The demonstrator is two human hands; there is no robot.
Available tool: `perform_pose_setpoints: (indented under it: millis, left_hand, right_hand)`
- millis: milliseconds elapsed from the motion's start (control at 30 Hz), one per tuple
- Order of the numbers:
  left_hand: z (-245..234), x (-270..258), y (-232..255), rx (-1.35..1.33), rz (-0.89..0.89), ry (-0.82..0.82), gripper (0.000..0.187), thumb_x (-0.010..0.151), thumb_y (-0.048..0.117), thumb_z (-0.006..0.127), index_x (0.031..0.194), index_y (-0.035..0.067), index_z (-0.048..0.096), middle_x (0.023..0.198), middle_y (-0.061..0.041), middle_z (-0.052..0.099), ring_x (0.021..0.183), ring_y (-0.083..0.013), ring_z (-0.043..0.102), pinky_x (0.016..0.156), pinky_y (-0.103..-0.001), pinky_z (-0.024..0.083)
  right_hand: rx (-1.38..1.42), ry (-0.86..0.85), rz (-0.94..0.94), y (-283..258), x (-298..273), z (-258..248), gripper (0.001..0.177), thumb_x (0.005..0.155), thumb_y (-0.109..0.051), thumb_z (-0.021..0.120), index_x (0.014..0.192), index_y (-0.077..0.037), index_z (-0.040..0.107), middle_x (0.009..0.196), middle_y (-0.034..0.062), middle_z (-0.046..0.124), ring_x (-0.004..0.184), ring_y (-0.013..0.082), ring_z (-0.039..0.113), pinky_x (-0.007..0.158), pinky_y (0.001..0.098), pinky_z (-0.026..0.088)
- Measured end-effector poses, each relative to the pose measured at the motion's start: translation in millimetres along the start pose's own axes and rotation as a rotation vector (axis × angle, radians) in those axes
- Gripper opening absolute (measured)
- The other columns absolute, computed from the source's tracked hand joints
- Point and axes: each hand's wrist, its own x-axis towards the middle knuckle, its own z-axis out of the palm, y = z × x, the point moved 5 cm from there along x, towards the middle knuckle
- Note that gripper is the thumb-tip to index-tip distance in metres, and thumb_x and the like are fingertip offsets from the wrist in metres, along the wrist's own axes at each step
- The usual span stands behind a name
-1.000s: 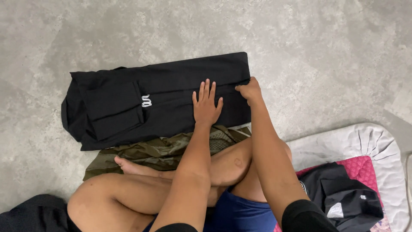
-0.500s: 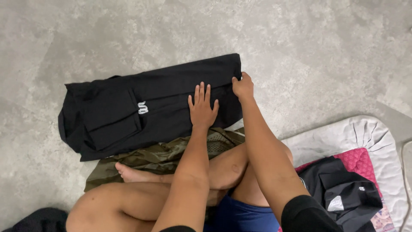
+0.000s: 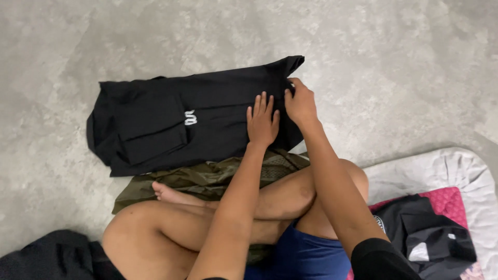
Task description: Folding a black shirt into a neat rectangle while sitting on the floor.
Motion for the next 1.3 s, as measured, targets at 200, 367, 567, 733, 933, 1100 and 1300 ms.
perform_pose_setpoints:
  millis: [200,367,567,733,933,1100,1300]
  left_hand:
    - [-60.3,-33.5,-9.3,-1.333,-0.452,0.015,0.078,0.089,0.067,0.017,0.146,0.014,0.017,0.149,-0.011,0.021,0.138,-0.0326,0.017,0.112,-0.052,0.014]
    - [-35.4,-21.6,-58.0,-1.514,-0.542,0.062,0.072,0.090,0.045,0.050,0.145,0.013,0.015,0.146,-0.016,0.023,0.136,-0.0348,0.021,0.106,-0.060,0.018]
    - [-63.8,-15.1,-41.6,-1.353,-0.492,0.064,0.087,0.082,0.021,0.067,0.146,0.011,0.009,0.143,-0.018,0.029,0.133,-0.0338,0.029,0.102,-0.052,0.032]
    - [-65.8,-57.5,-49.6,-0.896,-0.540,0.090,0.084,0.081,0.037,0.066,0.142,0.005,0.019,0.136,-0.020,0.037,0.125,-0.0322,0.041,0.099,-0.043,0.043]
    - [-35.6,-95.1,-54.6,-0.936,-0.674,-0.108,0.077,0.080,0.049,0.065,0.131,-0.001,0.034,0.114,-0.024,0.051,0.089,-0.0273,0.065,0.072,-0.039,0.057]
    - [-36.9,-91.7,-61.5,-0.948,-0.565,-0.043,0.055,0.082,0.014,0.063,0.129,0.001,0.039,0.106,-0.017,0.059,0.102,-0.0278,0.059,0.078,-0.034,0.057]
    - [-56.7,-98.0,-40.7,-0.960,-0.478,0.034,0.049,0.088,0.005,0.047,0.136,0.005,0.036,0.118,-0.019,0.056,0.111,-0.0271,0.053,0.085,-0.036,0.050]
  right_hand:
    - [0.187,-0.500,-0.047,-90.4,-50.7,23.8,0.062,0.083,-0.020,0.053,0.136,0.006,0.032,0.127,0.0363,0.041,0.119,0.0420,0.045,0.098,0.0514,0.038]
    - [0.523,-0.592,0.030,-56.6,-42.0,38.3,0.054,0.087,-0.017,0.049,0.137,-0.002,0.035,0.135,0.0291,0.035,0.125,0.0415,0.036,0.094,0.0534,0.037]
    - [-0.060,-0.346,0.016,20.6,-25.3,14.7,0.047,0.083,-0.026,0.062,0.127,-0.011,0.052,0.115,0.0196,0.058,0.105,0.0350,0.056,0.080,0.0458,0.050]
    - [-0.015,-0.559,0.181,-5.7,-63.6,1.0,0.058,0.085,-0.040,0.059,0.120,0.006,0.053,0.104,0.0281,0.061,0.077,0.0305,0.067,0.058,0.0383,0.056]
    - [-0.020,-0.713,-0.091,11.4,-79.4,57.0,0.041,0.080,-0.023,0.063,0.112,0.003,0.061,0.093,0.0229,0.066,0.081,0.0318,0.067,0.068,0.0440,0.054]
    - [0.270,-0.792,0.001,-9.0,-96.7,37.0,0.033,0.080,-0.007,0.052,0.111,0.003,0.060,0.104,0.0219,0.063,0.091,0.0288,0.064,0.079,0.0391,0.050]
    - [0.066,-0.409,0.073,95.0,-33.7,66.7,0.040,0.077,-0.025,0.066,0.116,-0.014,0.061,0.093,0.0115,0.067,0.078,0.0216,0.067,0.064,0.0361,0.053]
